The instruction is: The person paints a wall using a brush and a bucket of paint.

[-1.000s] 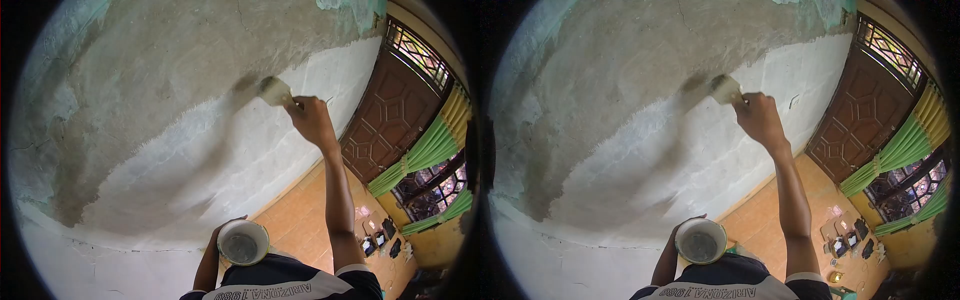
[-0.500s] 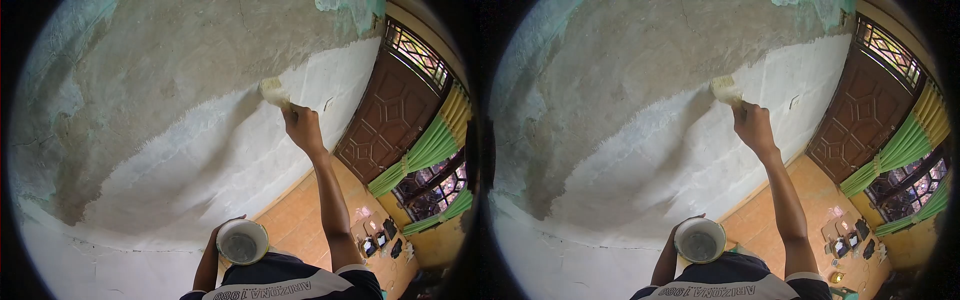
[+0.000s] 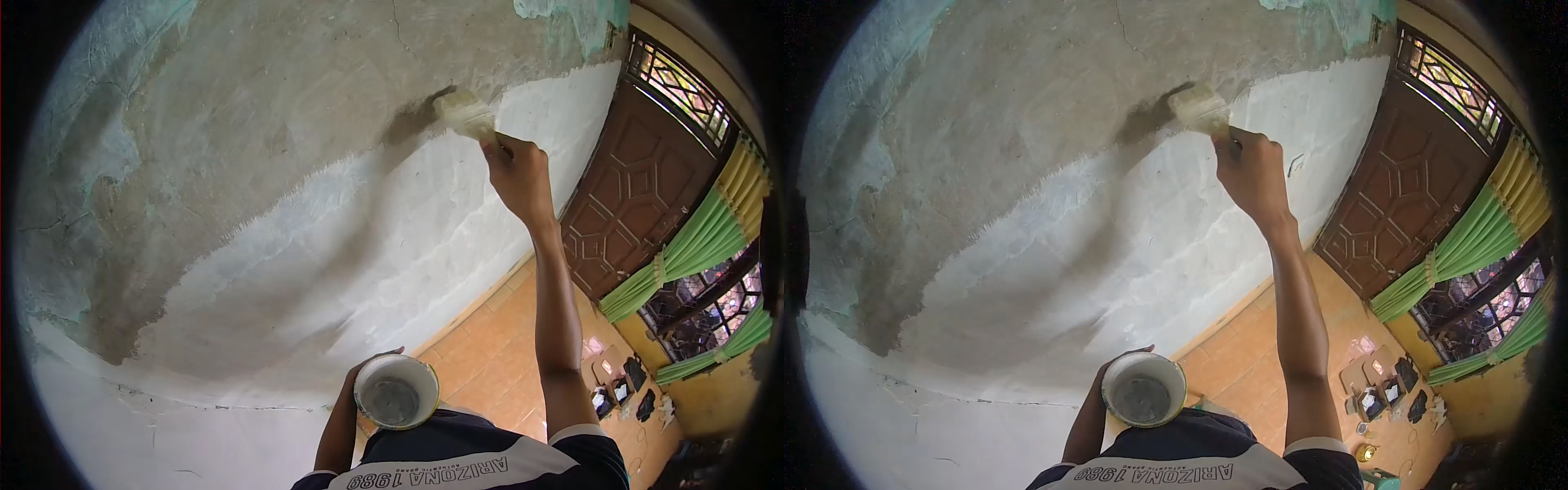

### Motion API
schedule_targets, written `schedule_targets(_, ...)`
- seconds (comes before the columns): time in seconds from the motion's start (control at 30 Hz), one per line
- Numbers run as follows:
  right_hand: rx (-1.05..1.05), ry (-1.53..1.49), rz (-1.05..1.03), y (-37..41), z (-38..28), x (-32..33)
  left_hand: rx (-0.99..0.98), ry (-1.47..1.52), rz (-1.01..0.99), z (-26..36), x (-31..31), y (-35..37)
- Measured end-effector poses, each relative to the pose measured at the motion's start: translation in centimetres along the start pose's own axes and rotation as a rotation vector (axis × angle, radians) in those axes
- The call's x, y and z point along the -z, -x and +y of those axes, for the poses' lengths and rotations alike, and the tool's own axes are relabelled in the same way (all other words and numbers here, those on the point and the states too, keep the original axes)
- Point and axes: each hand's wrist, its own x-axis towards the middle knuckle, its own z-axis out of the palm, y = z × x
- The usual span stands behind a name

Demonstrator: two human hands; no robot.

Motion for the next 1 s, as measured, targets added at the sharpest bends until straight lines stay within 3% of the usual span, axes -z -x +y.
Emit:
schedule_targets(0.07, 0.029, -0.002, 0.031, 0.7, 0.9, -0.8, -0.04, -0.004, 0.015, 0.0, 0.1, -0.1)
schedule_targets(0.13, 0.049, -0.019, 0.045, 1.7, 1.4, -1.8, 0.061, 0.025, -0.003, -0.1, 0.9, -1.2)
schedule_targets(0.3, 0.03, 0.071, -0.132, 4.3, 4.1, -3.8, 0.051, 0.047, -0.014, -0.3, 1.6, -1.8)
schedule_targets(0.37, -0.143, 0.047, -0.236, 5.8, 2.5, -2.0, 0.047, 0.075, -0.019, -0.7, 2.0, -2.0)
schedule_targets(0.47, -0.164, 0.012, -0.333, 9.8, 2.5, -1.3, 0.093, 0.11, -0.084, -0.1, 1.6, -1.9)
schedule_targets(0.57, -0.19, -0.075, -0.513, 14.8, 3.1, -1.2, 0.131, 0.221, -0.031, -0.7, 2.0, -2.2)
schedule_targets(0.67, -0.09, -0.185, -0.873, 19.3, 2.6, -0.9, 0.191, 0.203, 0.045, -0.2, 0.9, -1.0)
schedule_targets(0.7, -0.121, -0.191, -0.919, 21.3, 2.9, -1.3, 0.144, 0.179, -0.029, -1.1, 1.7, -2.1)
schedule_targets(0.77, 0.193, -0.21, -1.04, 25.4, 3.9, -2.8, 0.015, 0.115, -0.171, -2.1, 4.4, -5.7)
schedule_targets(0.8, 0.167, -0.163, -1.102, 27.2, 3.9, -3.2, -0.116, -0.079, -0.345, -6.1, 10.0, -15.4)
schedule_targets(0.83, 0.159, -0.067, -1.197, 28.1, 3.0, -3.6, -0.101, -0.064, -0.338, -7.4, 10.3, -14.9)
schedule_targets(0.93, 0.136, 0.002, -1.231, 31.9, 1.7, -6.5, -0.103, -0.116, -0.306, -7.9, 8.6, -12.1)
schedule_targets(1.0, 0.047, 0.11, -1.113, 34.3, 0.5, -8.5, -0.106, -0.158, -0.285, -7.3, 7.1, -10.1)
